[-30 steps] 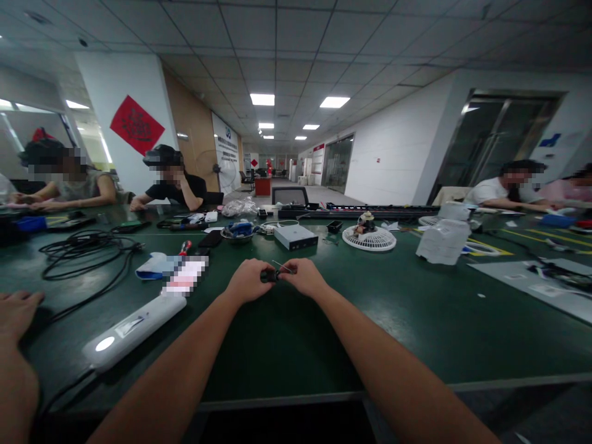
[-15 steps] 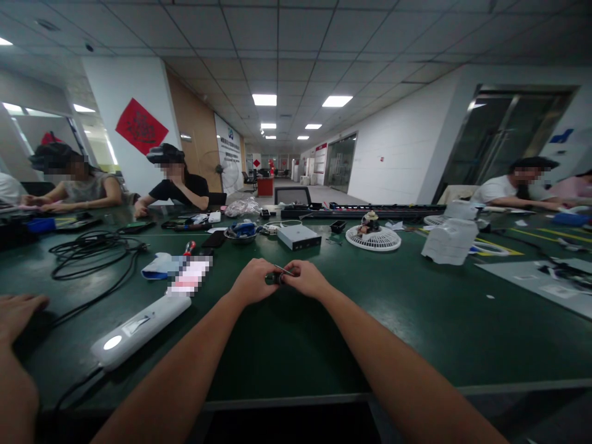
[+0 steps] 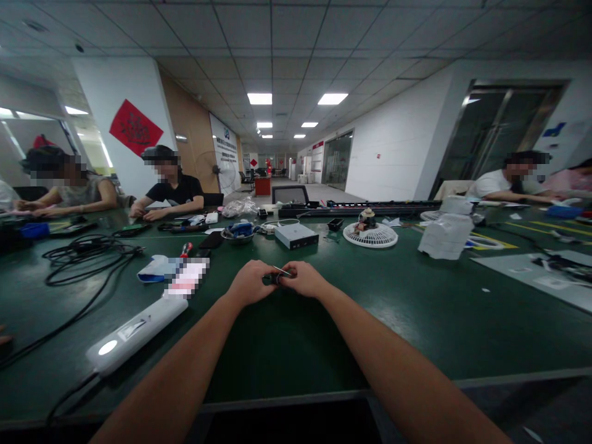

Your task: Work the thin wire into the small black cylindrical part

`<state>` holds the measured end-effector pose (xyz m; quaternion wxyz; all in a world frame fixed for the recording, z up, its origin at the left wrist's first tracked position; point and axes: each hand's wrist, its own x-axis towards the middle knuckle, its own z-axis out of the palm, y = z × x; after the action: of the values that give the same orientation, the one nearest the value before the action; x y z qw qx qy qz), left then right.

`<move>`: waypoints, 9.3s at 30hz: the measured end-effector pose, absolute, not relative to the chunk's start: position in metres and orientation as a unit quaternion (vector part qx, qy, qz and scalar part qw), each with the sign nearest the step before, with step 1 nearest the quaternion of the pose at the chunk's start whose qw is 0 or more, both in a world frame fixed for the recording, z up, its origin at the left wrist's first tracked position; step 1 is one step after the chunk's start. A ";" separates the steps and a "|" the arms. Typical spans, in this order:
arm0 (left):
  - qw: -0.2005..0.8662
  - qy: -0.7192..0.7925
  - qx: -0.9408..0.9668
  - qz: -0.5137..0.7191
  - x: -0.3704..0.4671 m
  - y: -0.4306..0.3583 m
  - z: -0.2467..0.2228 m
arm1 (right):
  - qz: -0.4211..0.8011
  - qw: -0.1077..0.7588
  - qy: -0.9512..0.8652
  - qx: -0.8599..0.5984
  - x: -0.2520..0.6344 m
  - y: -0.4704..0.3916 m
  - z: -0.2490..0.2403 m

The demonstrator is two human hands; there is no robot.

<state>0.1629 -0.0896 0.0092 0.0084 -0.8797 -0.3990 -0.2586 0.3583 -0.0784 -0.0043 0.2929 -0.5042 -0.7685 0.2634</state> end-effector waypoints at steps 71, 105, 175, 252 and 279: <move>-0.022 -0.444 -0.851 -0.280 0.160 -0.086 0.008 | 0.205 0.307 -0.775 -0.512 0.362 -0.075 0.002; -0.059 -0.383 -0.875 -0.289 0.159 -0.088 0.008 | 0.178 0.251 -0.765 -0.566 0.358 -0.086 0.006; -0.001 -0.497 -0.818 -0.290 0.157 -0.082 0.006 | 0.126 0.263 -0.767 -0.571 0.360 -0.083 0.007; -0.059 -0.505 -0.798 -0.324 0.149 -0.075 0.001 | 0.079 0.254 -0.795 -0.545 0.364 -0.088 0.018; -0.022 -0.454 -0.847 -0.276 0.157 -0.081 0.004 | 0.146 0.234 -0.806 -0.523 0.370 -0.080 0.011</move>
<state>0.1574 -0.0813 0.0042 -0.0217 -0.8470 -0.4537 -0.2762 0.3704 -0.0797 0.0105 0.2344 -0.5229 -0.8065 0.1459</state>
